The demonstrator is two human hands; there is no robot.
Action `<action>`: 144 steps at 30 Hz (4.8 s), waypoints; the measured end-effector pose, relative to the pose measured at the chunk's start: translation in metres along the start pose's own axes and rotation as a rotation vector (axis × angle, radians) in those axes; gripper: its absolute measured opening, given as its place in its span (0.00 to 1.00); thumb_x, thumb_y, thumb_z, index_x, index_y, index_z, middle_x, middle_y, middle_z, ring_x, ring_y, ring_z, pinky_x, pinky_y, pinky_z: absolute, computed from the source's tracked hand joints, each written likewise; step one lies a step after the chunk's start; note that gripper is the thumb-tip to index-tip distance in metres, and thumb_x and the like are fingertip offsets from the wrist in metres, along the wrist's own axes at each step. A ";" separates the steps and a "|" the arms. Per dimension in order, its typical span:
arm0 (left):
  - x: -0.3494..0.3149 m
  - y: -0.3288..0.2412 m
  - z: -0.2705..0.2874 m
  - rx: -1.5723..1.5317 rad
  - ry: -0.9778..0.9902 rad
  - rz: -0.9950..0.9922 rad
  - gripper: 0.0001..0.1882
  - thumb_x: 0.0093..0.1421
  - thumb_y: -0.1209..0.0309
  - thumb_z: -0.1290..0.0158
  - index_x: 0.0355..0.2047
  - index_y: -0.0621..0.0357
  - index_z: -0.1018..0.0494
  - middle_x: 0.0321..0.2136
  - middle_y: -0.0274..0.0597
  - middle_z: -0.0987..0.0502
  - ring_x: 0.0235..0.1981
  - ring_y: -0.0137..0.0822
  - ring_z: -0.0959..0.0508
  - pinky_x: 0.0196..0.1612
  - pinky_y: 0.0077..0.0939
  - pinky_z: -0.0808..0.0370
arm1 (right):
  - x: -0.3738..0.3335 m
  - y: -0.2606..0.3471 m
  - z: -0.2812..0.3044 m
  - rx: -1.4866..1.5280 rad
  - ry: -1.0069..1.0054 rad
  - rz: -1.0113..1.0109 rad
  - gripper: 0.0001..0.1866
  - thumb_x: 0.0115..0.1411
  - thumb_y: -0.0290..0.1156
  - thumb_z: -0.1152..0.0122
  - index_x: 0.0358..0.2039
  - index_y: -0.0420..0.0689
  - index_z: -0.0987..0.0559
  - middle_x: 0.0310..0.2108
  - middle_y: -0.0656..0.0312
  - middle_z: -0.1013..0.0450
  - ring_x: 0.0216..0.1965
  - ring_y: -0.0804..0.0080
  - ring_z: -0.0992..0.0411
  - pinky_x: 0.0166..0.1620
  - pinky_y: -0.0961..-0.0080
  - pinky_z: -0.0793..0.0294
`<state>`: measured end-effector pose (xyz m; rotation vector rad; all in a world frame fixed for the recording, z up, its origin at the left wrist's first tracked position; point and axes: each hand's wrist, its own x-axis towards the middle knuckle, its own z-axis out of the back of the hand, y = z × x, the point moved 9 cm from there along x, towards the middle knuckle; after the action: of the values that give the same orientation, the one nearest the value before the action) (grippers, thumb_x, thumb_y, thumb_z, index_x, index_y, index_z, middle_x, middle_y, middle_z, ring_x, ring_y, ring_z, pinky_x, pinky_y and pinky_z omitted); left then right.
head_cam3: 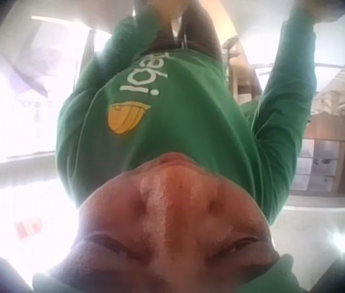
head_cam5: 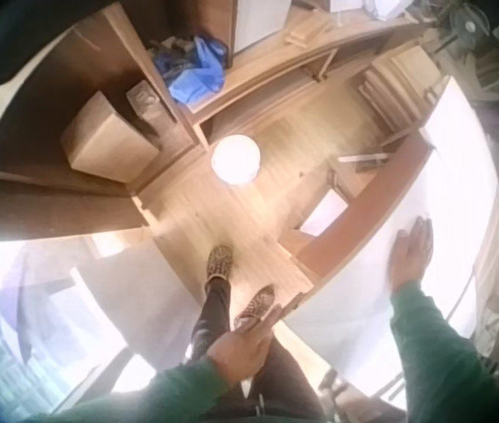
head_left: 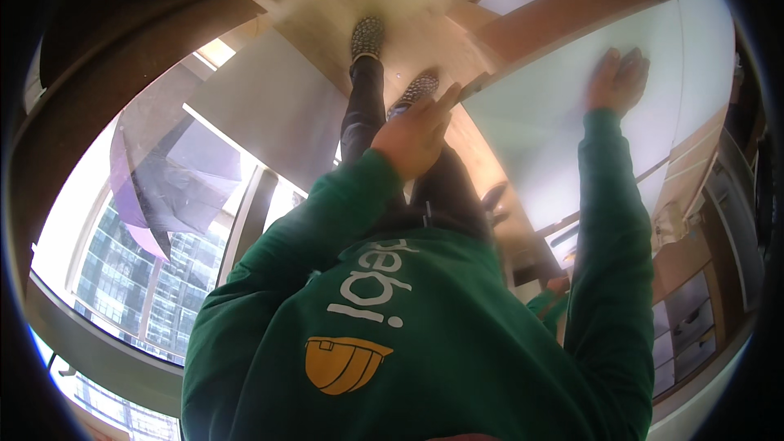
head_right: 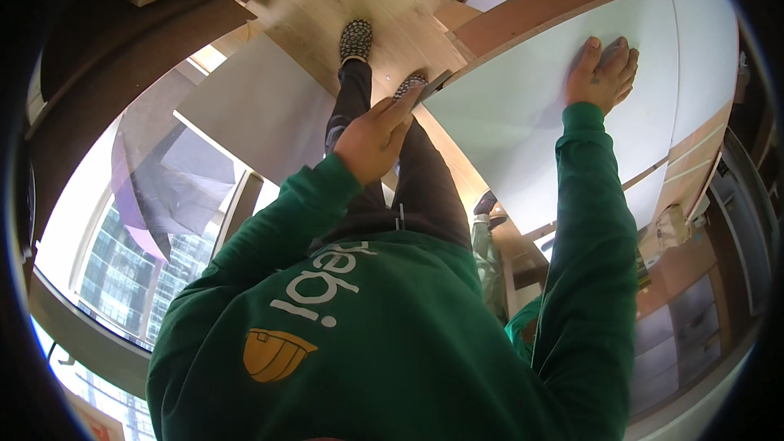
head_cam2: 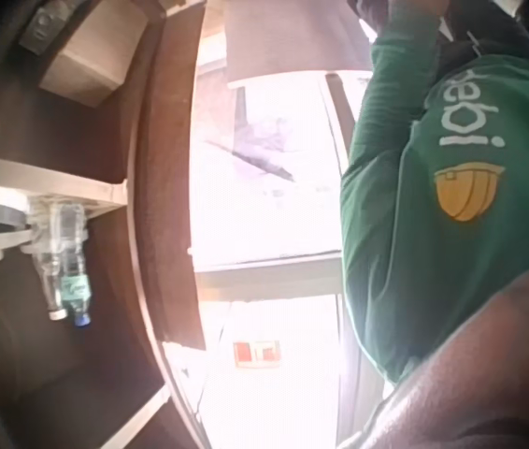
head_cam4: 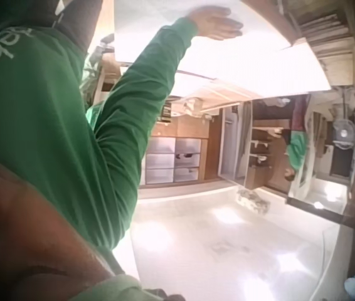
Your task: The person cleans the edges of white panels with a tool, sands the edges with a sanding block, and then stacks the panels on a table.
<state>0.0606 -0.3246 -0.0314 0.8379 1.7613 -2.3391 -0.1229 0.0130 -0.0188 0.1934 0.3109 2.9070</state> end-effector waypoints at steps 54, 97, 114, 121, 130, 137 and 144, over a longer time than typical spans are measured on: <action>-0.002 0.014 0.017 -0.125 0.013 -0.049 0.26 0.69 0.77 0.55 0.68 0.56 0.38 0.32 0.50 0.29 0.32 0.43 0.26 0.40 0.30 0.28 | 0.000 0.000 0.002 -0.008 -0.016 -0.006 0.41 0.64 0.65 0.56 0.67 0.48 0.36 0.71 0.48 0.49 0.73 0.50 0.53 0.72 0.49 0.60; 0.048 0.052 -0.045 -1.147 0.259 0.673 0.10 0.69 0.61 0.47 0.35 0.54 0.30 0.17 0.27 0.37 0.11 0.19 0.43 0.13 0.17 0.46 | -0.001 0.009 0.005 0.019 -0.025 -0.005 0.40 0.64 0.63 0.54 0.67 0.49 0.35 0.72 0.50 0.48 0.73 0.50 0.53 0.73 0.52 0.59; 0.028 0.060 -0.016 -0.721 0.165 0.580 0.14 0.64 0.72 0.40 0.46 0.69 0.24 0.23 0.29 0.28 0.19 0.17 0.34 0.21 0.14 0.37 | -0.001 0.011 0.008 0.024 -0.029 -0.016 0.40 0.64 0.64 0.53 0.67 0.49 0.36 0.72 0.51 0.49 0.73 0.50 0.54 0.73 0.53 0.60; 0.035 0.063 -0.015 -0.501 0.142 0.454 0.13 0.64 0.72 0.40 0.46 0.68 0.21 0.32 0.34 0.19 0.31 0.17 0.25 0.35 0.13 0.28 | -0.004 0.000 -0.003 0.014 -0.022 -0.019 0.40 0.64 0.64 0.53 0.67 0.49 0.35 0.72 0.51 0.48 0.73 0.50 0.54 0.72 0.52 0.60; 0.032 0.062 -0.012 -0.490 0.099 0.397 0.12 0.64 0.71 0.39 0.44 0.66 0.19 0.26 0.31 0.21 0.25 0.18 0.26 0.28 0.14 0.28 | -0.001 0.008 0.005 0.012 -0.043 -0.005 0.41 0.63 0.65 0.54 0.67 0.49 0.35 0.72 0.51 0.48 0.73 0.51 0.53 0.72 0.51 0.61; 0.034 0.060 -0.009 -0.479 0.088 0.356 0.12 0.63 0.71 0.38 0.43 0.67 0.19 0.26 0.33 0.21 0.25 0.19 0.25 0.29 0.16 0.27 | -0.001 0.011 0.007 0.012 -0.046 -0.012 0.41 0.63 0.66 0.55 0.67 0.49 0.35 0.72 0.50 0.48 0.73 0.49 0.53 0.72 0.50 0.60; 0.037 0.037 0.002 -0.233 0.126 0.266 0.14 0.62 0.67 0.38 0.45 0.62 0.19 0.23 0.34 0.22 0.26 0.20 0.25 0.30 0.20 0.27 | -0.001 0.004 0.004 -0.047 -0.058 0.002 0.39 0.65 0.64 0.55 0.67 0.49 0.35 0.71 0.49 0.47 0.73 0.49 0.53 0.72 0.47 0.61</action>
<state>0.0430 -0.3297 -0.0801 1.1202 1.7960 -1.9111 -0.1218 0.0101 -0.0142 0.2700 0.2321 2.9012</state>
